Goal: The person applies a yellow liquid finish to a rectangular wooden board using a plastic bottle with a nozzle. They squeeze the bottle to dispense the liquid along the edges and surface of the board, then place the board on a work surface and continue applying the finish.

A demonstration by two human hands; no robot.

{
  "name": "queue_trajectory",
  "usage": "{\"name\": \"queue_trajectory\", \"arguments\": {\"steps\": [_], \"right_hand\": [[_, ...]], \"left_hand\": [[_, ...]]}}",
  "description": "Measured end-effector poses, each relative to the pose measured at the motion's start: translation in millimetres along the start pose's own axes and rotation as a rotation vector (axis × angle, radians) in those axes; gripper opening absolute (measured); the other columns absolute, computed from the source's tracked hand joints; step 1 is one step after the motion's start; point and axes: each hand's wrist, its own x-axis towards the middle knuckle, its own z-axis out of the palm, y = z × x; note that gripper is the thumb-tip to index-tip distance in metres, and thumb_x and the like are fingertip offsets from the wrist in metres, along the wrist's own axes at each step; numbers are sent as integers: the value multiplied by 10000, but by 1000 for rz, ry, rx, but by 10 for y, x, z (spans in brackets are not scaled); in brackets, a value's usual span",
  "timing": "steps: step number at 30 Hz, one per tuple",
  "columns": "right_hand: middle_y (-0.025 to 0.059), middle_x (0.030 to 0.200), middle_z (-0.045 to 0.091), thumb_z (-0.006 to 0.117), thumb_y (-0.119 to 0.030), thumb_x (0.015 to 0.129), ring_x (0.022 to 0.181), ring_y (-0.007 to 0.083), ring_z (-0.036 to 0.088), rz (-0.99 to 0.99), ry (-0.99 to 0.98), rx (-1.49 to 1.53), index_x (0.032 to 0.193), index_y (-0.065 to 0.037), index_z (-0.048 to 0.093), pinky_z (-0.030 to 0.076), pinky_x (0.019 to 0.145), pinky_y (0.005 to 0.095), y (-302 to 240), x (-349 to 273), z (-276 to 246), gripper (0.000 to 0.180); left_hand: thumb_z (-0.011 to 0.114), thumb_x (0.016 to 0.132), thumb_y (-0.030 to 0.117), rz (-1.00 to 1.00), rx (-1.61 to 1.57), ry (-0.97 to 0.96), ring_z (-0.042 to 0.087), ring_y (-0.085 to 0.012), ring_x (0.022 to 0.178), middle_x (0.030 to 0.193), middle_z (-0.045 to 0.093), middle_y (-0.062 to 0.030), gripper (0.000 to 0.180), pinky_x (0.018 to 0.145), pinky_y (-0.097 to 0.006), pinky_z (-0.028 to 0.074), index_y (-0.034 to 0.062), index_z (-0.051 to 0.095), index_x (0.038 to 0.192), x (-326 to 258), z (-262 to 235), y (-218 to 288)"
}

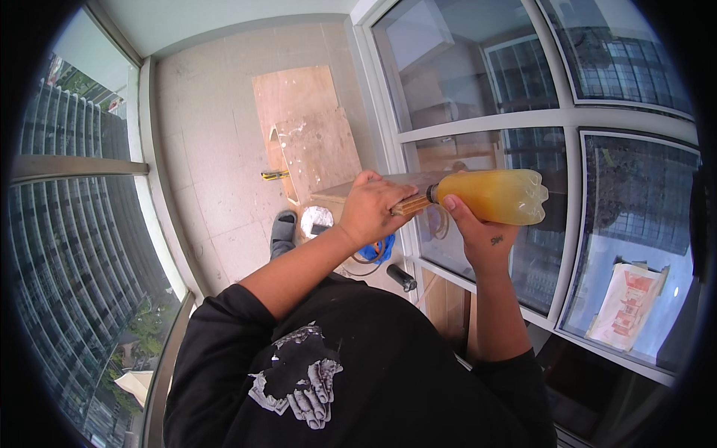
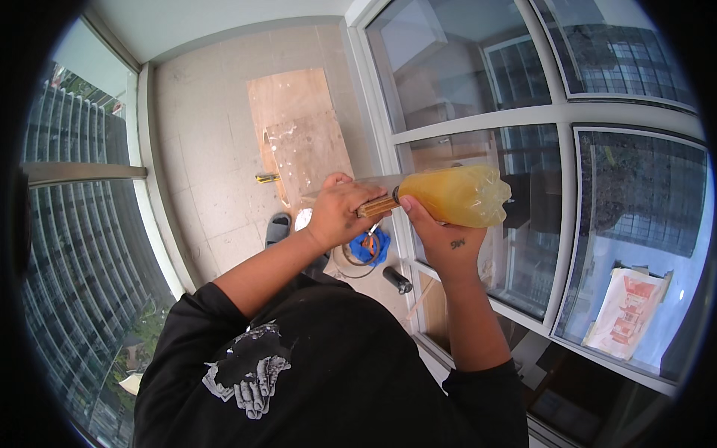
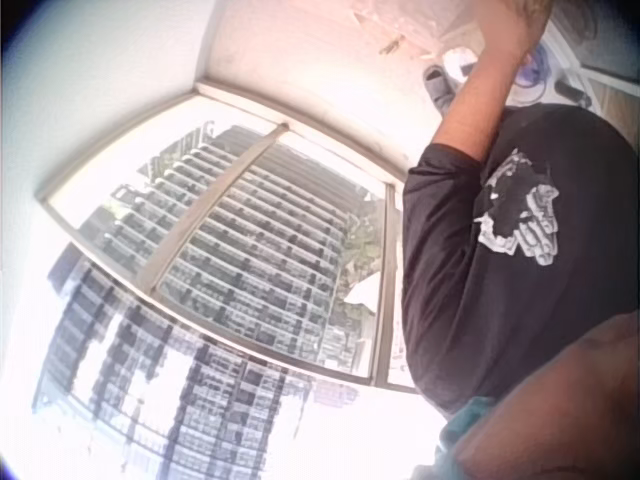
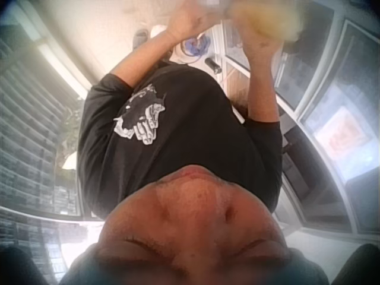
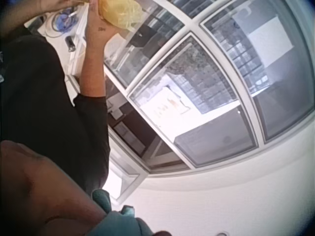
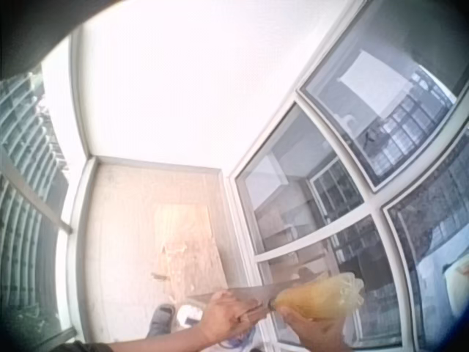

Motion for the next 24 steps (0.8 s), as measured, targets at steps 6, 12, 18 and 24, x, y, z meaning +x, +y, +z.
{"name": "queue_trajectory", "arguments": {"steps": [6,12,18,24], "right_hand": [[89,1030,713,809,25,806,888,141,684,-118,20,74,1077,13,659,547,809,275,-149,-90,257,310],[75,922,724,813,-19,821,831,135,684,42,228,-103,979,25,703,538,774,259,103,123,-250,197],[73,940,723,814,-12,815,828,134,680,5,134,31,1012,20,696,541,767,263,-43,-3,38,232],[90,1020,703,800,-3,824,898,144,679,-66,47,-41,1123,12,629,550,810,281,18,-50,-23,344]], "left_hand": [[801,747,248,5,32,-47,681,-199,849,881,721,-32,382,915,-384,410,140,714,1103,11,-30,9],[833,758,268,-16,17,-19,694,-200,845,912,743,-38,364,903,-360,424,117,720,1069,5,1,48],[835,768,270,-19,29,-37,700,-196,862,957,752,-42,368,909,-359,421,116,719,1081,-10,-14,25],[833,783,270,-5,22,-17,701,-193,860,962,753,-50,374,915,-360,417,122,717,1107,4,-5,38]]}}
